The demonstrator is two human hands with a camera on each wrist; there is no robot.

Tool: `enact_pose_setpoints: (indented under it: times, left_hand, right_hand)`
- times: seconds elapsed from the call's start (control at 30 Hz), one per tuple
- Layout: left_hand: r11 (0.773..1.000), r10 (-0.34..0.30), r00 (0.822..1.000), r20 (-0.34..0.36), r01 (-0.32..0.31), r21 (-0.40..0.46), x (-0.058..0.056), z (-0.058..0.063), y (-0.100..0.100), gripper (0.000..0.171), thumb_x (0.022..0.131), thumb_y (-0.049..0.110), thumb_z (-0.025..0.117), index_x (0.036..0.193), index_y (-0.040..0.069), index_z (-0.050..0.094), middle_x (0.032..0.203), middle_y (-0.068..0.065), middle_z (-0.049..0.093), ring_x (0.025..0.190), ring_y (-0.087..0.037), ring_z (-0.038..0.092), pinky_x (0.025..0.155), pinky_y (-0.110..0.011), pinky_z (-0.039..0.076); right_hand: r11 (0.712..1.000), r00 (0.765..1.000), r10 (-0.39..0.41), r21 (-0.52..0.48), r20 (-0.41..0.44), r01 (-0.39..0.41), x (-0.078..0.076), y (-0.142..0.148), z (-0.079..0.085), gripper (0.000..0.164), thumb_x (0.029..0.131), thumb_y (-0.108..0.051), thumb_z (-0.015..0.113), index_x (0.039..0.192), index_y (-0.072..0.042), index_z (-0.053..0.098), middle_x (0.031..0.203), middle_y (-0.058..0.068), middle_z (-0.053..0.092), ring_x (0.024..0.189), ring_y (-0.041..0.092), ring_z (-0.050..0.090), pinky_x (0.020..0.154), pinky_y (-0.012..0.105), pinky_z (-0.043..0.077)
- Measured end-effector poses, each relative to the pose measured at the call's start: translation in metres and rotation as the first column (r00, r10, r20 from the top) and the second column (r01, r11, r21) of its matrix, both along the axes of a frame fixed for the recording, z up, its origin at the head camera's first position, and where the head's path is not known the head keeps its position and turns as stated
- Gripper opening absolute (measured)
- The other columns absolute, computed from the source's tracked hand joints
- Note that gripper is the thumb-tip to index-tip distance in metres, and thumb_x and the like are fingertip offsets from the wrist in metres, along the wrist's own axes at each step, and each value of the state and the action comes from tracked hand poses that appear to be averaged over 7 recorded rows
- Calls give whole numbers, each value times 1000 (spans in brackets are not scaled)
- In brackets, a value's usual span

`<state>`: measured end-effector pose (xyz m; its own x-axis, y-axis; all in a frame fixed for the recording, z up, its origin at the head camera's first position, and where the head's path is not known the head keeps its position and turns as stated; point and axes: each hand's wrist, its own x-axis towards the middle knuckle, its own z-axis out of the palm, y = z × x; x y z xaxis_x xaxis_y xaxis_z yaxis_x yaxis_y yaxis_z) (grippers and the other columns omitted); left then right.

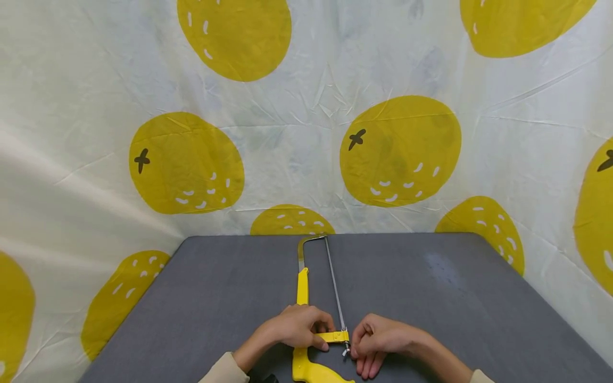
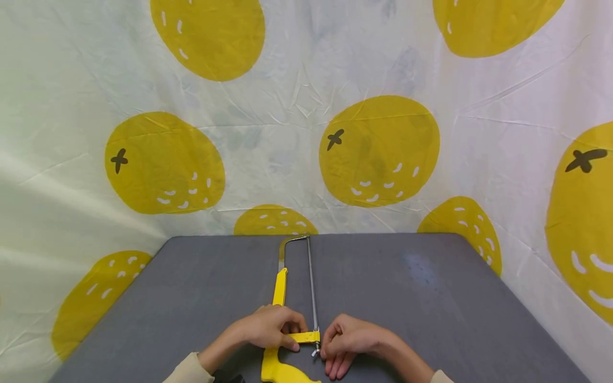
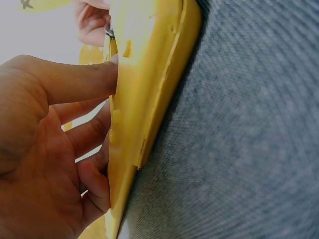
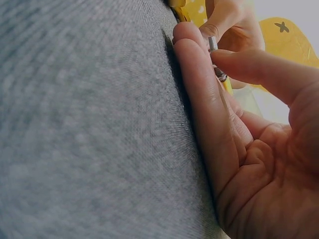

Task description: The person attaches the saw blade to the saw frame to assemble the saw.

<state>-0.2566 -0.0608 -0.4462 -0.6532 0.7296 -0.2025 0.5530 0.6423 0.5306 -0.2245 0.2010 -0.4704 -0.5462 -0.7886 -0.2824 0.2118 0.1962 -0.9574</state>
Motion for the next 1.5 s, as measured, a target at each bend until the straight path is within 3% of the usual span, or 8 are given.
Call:
enact_pose_setpoints:
  times: [0.17,0.4,0.67,0.8,0.97,1.2,1.3,1.5]
  left_hand:
    - [1000,-7,1000,-7,7,-2,0,-1,0,15,90,31,81,103,34,74,83,22,66,70,3,57,66,-22,43]
    - [1000,-10,1000,-6,10,5,0,-3,-1,15,90,31,81,103,34,74,84,23,67,70,4,58,66,-21,44]
    - [1000,-12,1000,-19,12,1,2,-3,-2,16,89,32,81,103,34,74,83,23,67,70,4,57,66,-21,43]
    - [1000,-11,1000,-21,11,0,1,-4,-2,16,90,32,81,103,33,74,83,23,66,69,4,57,65,-21,43]
    - [1000,-9,1000,-13,9,7,1,-3,-2,16,90,31,81,104,33,74,83,22,66,69,4,57,65,-21,43]
    - [1000,-8,1000,-10,8,11,1,-4,-3,17,90,31,81,104,34,74,84,23,67,70,4,58,66,-21,44]
    - [1000,-10,1000,-21,10,10,1,-4,-3,17,89,31,82,104,34,74,83,23,67,70,4,58,66,-21,44]
    - [1000,-8,1000,-16,8,15,1,-4,-3,16,89,31,82,103,33,74,82,22,67,68,3,57,64,-21,44]
  right_hand:
    - [1000,1000,-7,-1,-1,7,0,0,-2,29,94,-4,60,106,22,61,77,3,76,68,7,75,59,23,59]
    - [1000,1000,-13,2,-6,13,1,-2,-5,9,94,-5,63,98,0,69,76,3,76,67,7,75,58,24,59]
    - [1000,999,-17,5,-27,17,3,-4,-4,35,94,-5,63,107,27,57,76,3,76,67,6,74,58,23,58]
    - [1000,1000,-11,5,-24,12,3,-4,-4,38,94,-5,63,108,29,55,75,1,75,67,6,74,58,23,58]
    - [1000,1000,-6,6,-18,6,2,-3,-5,32,94,-5,63,104,24,60,75,1,76,67,5,74,58,22,58]
    - [1000,1000,13,25,-2,-12,1,-3,-1,9,93,-7,67,98,-2,73,77,-1,77,67,2,73,60,22,58]
    - [999,1000,8,37,-13,-8,1,-4,0,10,94,-11,69,98,-2,74,76,-2,76,66,3,73,59,22,58]
    - [998,999,-20,60,-35,22,4,-7,3,28,99,-21,69,98,7,73,74,0,75,62,3,72,56,21,57]
